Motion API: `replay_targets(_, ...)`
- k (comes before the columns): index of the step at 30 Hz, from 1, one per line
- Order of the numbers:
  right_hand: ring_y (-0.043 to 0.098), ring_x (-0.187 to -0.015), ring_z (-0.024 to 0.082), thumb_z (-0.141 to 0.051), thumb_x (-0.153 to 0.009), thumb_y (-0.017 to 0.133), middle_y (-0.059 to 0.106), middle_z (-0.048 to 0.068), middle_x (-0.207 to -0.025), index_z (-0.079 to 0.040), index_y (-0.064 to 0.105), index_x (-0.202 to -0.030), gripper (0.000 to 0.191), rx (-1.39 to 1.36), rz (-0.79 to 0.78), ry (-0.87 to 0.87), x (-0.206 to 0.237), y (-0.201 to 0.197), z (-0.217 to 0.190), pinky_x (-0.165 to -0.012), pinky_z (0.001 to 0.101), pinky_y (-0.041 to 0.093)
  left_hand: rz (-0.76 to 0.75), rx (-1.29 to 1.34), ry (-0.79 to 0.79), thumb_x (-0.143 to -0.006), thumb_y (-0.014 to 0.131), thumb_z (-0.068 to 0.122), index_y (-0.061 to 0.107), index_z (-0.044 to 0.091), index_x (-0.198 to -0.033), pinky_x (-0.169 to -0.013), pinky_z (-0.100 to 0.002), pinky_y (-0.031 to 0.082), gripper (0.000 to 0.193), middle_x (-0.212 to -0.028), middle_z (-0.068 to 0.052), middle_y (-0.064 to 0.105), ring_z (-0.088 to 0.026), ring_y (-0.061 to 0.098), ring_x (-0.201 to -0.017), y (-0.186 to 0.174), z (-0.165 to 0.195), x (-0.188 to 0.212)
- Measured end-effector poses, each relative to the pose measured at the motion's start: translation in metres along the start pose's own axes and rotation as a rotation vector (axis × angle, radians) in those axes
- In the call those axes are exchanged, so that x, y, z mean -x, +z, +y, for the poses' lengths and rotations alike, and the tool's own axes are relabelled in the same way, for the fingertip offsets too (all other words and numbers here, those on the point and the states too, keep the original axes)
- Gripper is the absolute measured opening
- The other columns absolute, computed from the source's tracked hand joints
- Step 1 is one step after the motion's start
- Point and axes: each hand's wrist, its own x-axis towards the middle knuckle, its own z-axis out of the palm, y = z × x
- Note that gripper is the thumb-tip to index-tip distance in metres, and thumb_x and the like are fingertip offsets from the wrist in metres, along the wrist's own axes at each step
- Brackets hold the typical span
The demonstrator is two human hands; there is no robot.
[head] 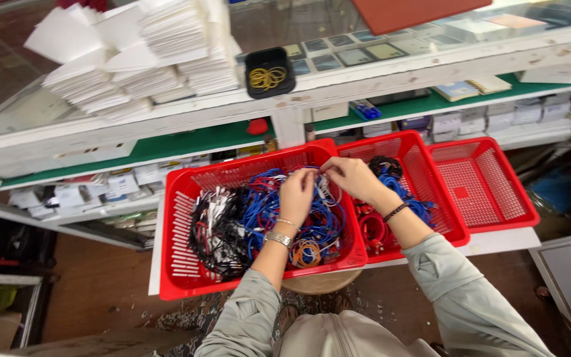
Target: The person stands at a counter and coils loose charging and data cables one at a time, gathering each cable from a red basket, wrapping it into a loop, and placing the coiled cable into a separate basket. They continue handling black, blue, red, and white cables throughout the clip.
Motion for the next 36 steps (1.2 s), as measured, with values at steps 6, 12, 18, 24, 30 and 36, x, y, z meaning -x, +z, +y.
replay_targets(6, 0.076, -0.076, 0.026, -0.019, -0.088, 0.064, 0.077, 0.008, -0.082, -0.008, 0.076, -0.098, 0.019, 0.087, -0.366, 0.078, -0.024, 0.077, -0.017, -0.072, 0.0381, 0.061, 0.052, -0.073, -0.436, -0.1, 0.056, 0.021, 0.075, 0.007, -0.105, -0.079, -0.038, 0.058, 0.024, -0.096, -0.008, 0.079, -0.023, 0.075, -0.088, -0.076, -0.058, 0.002)
replay_targets(12, 0.066, -0.096, 0.033, -0.043, -0.085, 0.076, 0.066, 0.015, -0.099, -0.009, 0.077, -0.094, 0.035, 0.377, -0.41, -0.017, -0.011, 0.12, -0.03, -0.085, 0.0446, 0.055, -0.173, -0.259, -0.418, -0.091, 0.072, 0.026, 0.073, 0.004, -0.112, -0.087, -0.04, 0.056, 0.031, -0.101, -0.015, 0.076, -0.03, 0.073, -0.095, -0.098, -0.1, 0.02)
replay_targets(18, 0.063, -0.104, 0.035, -0.038, -0.082, 0.075, 0.065, 0.016, -0.103, -0.018, 0.082, -0.096, 0.026, 0.466, -0.506, -0.121, -0.015, 0.115, -0.026, -0.092, 0.0436, 0.053, -0.475, -0.147, -0.568, -0.099, 0.063, 0.031, 0.081, 0.009, -0.104, -0.073, -0.033, 0.053, 0.029, -0.084, -0.004, 0.077, -0.016, 0.069, -0.074, -0.112, -0.099, 0.007)
replay_targets(24, 0.073, -0.104, 0.026, -0.027, -0.099, 0.058, 0.077, 0.014, -0.112, -0.008, 0.073, -0.109, 0.027, -0.199, -0.221, 0.129, -0.033, 0.091, -0.032, -0.093, 0.036, 0.057, -0.248, 0.62, -0.483, -0.104, 0.059, 0.024, 0.075, 0.002, -0.111, -0.071, -0.024, 0.054, 0.029, -0.079, 0.002, 0.06, -0.008, 0.058, -0.073, -0.128, -0.058, -0.056)
replay_targets(30, 0.071, -0.108, 0.019, -0.029, -0.103, 0.049, 0.072, 0.011, -0.121, -0.006, 0.065, -0.125, 0.035, -0.912, -0.398, 0.191, -0.029, 0.073, -0.081, -0.094, 0.0335, 0.058, -0.154, 0.766, -0.467, -0.1, 0.065, 0.021, 0.075, -0.002, -0.113, -0.07, -0.023, 0.052, 0.028, -0.087, 0.0, 0.069, -0.009, 0.062, -0.077, -0.129, -0.034, -0.08)
replay_targets(36, 0.067, -0.099, 0.017, -0.032, -0.099, 0.06, 0.069, 0.007, -0.111, -0.006, 0.062, -0.117, 0.032, -0.767, -0.01, 0.285, -0.019, 0.087, -0.095, -0.087, 0.034, 0.056, -0.178, 1.029, -0.503, -0.102, 0.063, 0.017, 0.072, -0.002, -0.116, -0.081, -0.028, 0.057, 0.025, -0.095, -0.006, 0.07, -0.014, 0.068, -0.085, -0.123, -0.044, -0.064)
